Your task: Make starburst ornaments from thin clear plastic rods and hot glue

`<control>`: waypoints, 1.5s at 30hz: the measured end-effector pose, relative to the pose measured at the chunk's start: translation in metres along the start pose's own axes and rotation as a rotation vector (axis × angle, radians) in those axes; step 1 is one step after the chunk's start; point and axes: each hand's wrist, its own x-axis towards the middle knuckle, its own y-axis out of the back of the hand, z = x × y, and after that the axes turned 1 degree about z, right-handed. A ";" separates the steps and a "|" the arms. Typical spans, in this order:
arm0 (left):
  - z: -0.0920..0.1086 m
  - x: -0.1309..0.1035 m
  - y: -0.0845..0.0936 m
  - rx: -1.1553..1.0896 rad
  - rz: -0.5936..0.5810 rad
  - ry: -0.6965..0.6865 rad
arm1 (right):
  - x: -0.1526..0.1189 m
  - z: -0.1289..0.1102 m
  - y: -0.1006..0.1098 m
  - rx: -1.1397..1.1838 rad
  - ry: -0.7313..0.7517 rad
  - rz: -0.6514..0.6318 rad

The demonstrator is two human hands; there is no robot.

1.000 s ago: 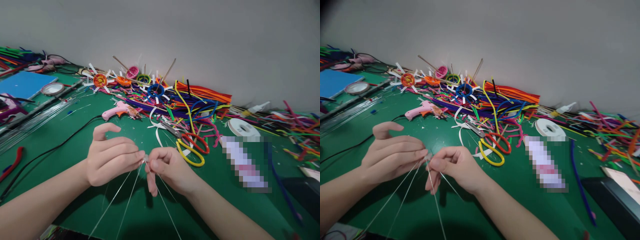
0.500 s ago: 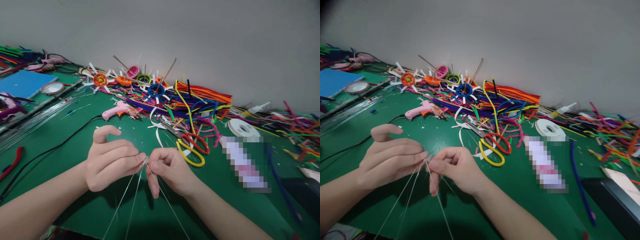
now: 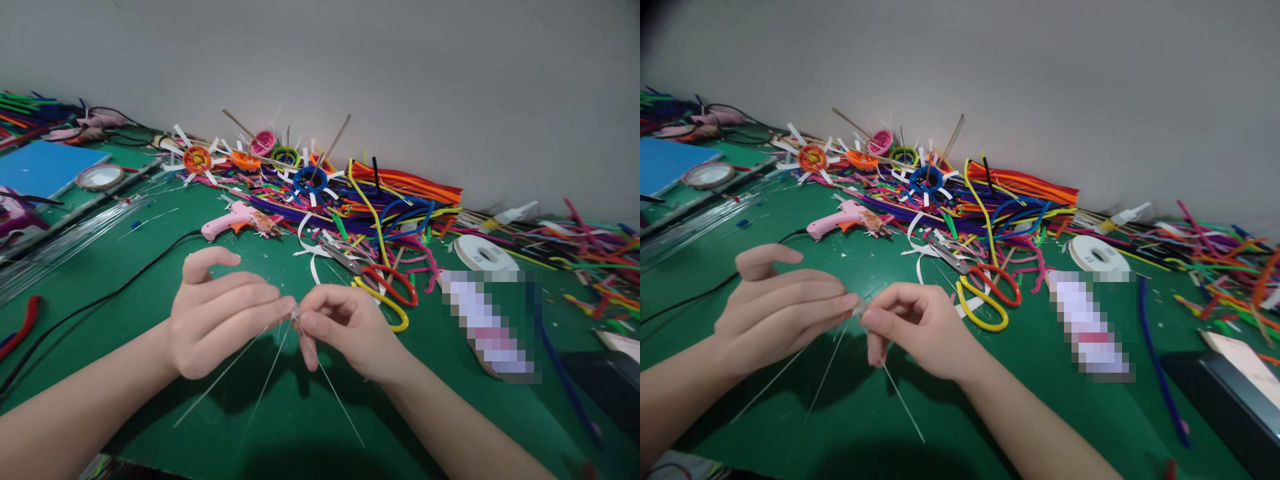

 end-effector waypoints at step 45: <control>-0.003 0.010 -0.017 -0.540 -0.349 0.773 | 0.003 0.003 0.021 -0.483 0.213 0.252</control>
